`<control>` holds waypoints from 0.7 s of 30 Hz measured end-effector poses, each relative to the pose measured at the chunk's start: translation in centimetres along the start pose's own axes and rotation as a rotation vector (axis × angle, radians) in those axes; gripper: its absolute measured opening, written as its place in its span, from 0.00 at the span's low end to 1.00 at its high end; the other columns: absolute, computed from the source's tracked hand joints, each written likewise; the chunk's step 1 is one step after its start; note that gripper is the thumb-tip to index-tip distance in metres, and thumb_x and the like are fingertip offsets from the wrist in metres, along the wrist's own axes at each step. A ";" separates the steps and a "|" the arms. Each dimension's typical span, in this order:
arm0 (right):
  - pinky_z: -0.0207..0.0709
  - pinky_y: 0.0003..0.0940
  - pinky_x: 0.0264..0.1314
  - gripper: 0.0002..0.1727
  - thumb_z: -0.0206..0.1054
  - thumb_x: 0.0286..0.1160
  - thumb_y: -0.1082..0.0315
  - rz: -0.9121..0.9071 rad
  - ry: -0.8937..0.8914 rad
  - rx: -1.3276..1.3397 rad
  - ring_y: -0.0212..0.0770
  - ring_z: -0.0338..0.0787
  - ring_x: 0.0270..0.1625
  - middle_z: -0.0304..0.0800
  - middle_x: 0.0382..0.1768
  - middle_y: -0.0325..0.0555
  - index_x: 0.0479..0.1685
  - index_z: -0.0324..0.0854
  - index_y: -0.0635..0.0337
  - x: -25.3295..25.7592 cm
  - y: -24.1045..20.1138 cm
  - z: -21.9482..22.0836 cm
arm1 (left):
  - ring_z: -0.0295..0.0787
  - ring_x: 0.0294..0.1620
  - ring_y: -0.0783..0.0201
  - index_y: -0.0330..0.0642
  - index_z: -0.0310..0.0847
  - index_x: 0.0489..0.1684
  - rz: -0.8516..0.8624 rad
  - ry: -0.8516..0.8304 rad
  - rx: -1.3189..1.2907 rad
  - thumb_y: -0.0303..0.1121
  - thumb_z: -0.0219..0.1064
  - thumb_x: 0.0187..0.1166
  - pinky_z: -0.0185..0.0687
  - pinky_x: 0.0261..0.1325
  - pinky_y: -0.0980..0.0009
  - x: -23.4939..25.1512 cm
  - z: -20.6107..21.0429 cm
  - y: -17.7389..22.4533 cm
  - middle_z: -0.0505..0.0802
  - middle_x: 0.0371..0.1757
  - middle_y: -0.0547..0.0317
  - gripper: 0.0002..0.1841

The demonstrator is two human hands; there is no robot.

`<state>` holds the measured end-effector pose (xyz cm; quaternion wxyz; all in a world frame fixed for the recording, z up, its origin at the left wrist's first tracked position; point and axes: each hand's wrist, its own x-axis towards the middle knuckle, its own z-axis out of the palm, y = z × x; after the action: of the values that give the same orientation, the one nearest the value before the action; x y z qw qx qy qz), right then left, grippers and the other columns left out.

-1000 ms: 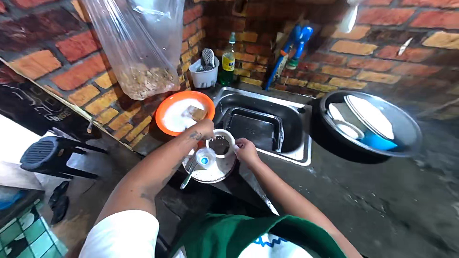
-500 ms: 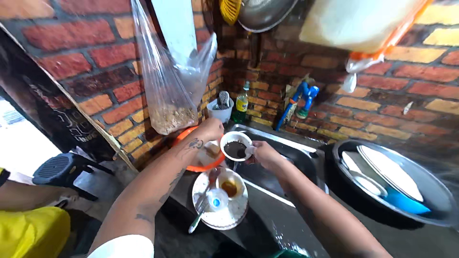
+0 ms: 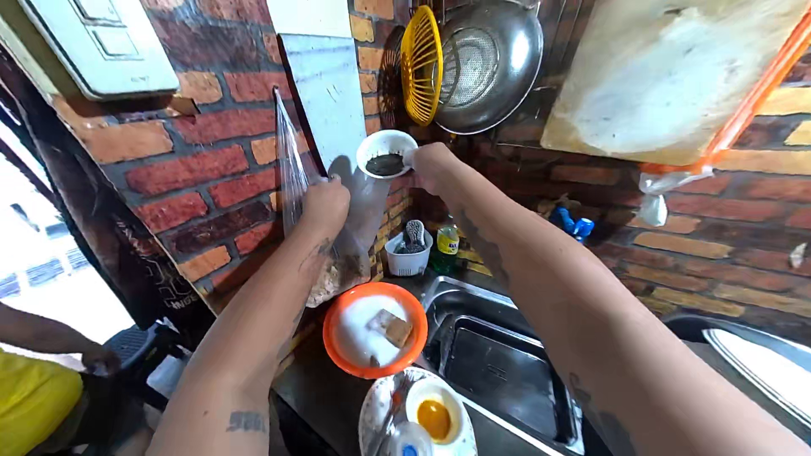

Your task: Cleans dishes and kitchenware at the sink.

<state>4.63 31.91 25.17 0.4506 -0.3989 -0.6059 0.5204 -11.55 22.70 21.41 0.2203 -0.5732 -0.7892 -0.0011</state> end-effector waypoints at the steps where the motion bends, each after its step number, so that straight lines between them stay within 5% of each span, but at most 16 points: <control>1: 0.91 0.36 0.39 0.16 0.60 0.82 0.72 0.007 -0.010 0.008 0.43 0.94 0.36 0.89 0.47 0.56 0.64 0.77 0.69 0.2 -0.6 0.8 | 0.88 0.57 0.34 0.35 0.88 0.56 0.042 0.008 0.014 0.20 0.60 0.81 0.87 0.50 0.38 -0.5 0.2 -0.1 0.83 0.71 0.37 0.13; 5: 0.92 0.44 0.46 0.17 0.63 0.80 0.72 -0.026 -0.065 -0.109 0.49 0.94 0.46 0.86 0.56 0.61 0.65 0.77 0.70 1.1 -1.3 4.1 | 0.91 0.53 0.37 0.38 0.89 0.51 0.289 0.205 -0.027 0.19 0.59 0.82 0.86 0.51 0.40 -2.0 0.7 -1.6 0.91 0.59 0.42 0.12; 9: 0.76 0.63 0.70 0.18 0.67 0.80 0.67 -0.312 -0.190 -0.544 0.61 0.85 0.68 0.86 0.63 0.66 0.63 0.85 0.68 0.1 -1.4 5.9 | 0.93 0.47 0.36 0.33 0.90 0.44 0.481 0.396 -0.141 0.17 0.60 0.80 0.86 0.48 0.38 -3.1 0.0 -3.2 0.92 0.48 0.38 0.10; 12: 0.85 0.61 0.57 0.13 0.69 0.77 0.69 -0.659 -0.346 -0.767 0.58 0.94 0.51 0.93 0.49 0.61 0.55 0.90 0.64 0.7 0.1 7.6 | 0.93 0.44 0.38 0.33 0.89 0.38 0.563 0.480 -0.167 0.18 0.62 0.79 0.86 0.44 0.41 -3.8 -0.7 -3.9 0.92 0.43 0.40 0.08; 16: 0.82 0.57 0.63 0.10 0.66 0.72 0.80 -1.179 -0.468 -0.761 0.58 0.94 0.53 0.94 0.46 0.62 0.47 0.91 0.70 1.2 2.5 7.7 | 0.94 0.52 0.41 0.34 0.91 0.45 0.666 0.576 -0.241 0.18 0.60 0.80 0.87 0.55 0.44 -4.2 -0.5 -5.0 0.95 0.49 0.41 0.11; 19: 0.81 0.52 0.71 0.16 0.62 0.72 0.86 -1.182 -0.449 -0.734 0.58 0.91 0.63 0.88 0.64 0.64 0.58 0.86 0.73 -0.1 3.9 7.1 | 0.95 0.52 0.44 0.34 0.91 0.44 0.721 0.661 -0.293 0.19 0.59 0.81 0.88 0.55 0.49 -4.5 -0.8 -5.1 0.95 0.49 0.42 0.11; 21: 0.81 0.55 0.70 0.19 0.60 0.73 0.88 -1.137 -0.427 -0.788 0.60 0.91 0.63 0.87 0.66 0.65 0.62 0.83 0.73 -0.7 4.6 6.8 | 0.95 0.51 0.45 0.34 0.91 0.44 0.742 0.690 -0.314 0.19 0.59 0.81 0.88 0.54 0.51 -4.6 -0.9 -5.0 0.95 0.48 0.42 0.11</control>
<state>-1.62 30.02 20.15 0.3460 -0.0446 -0.9371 0.0150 -14.68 16.62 21.92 0.3644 -0.8064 -0.4054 -0.2296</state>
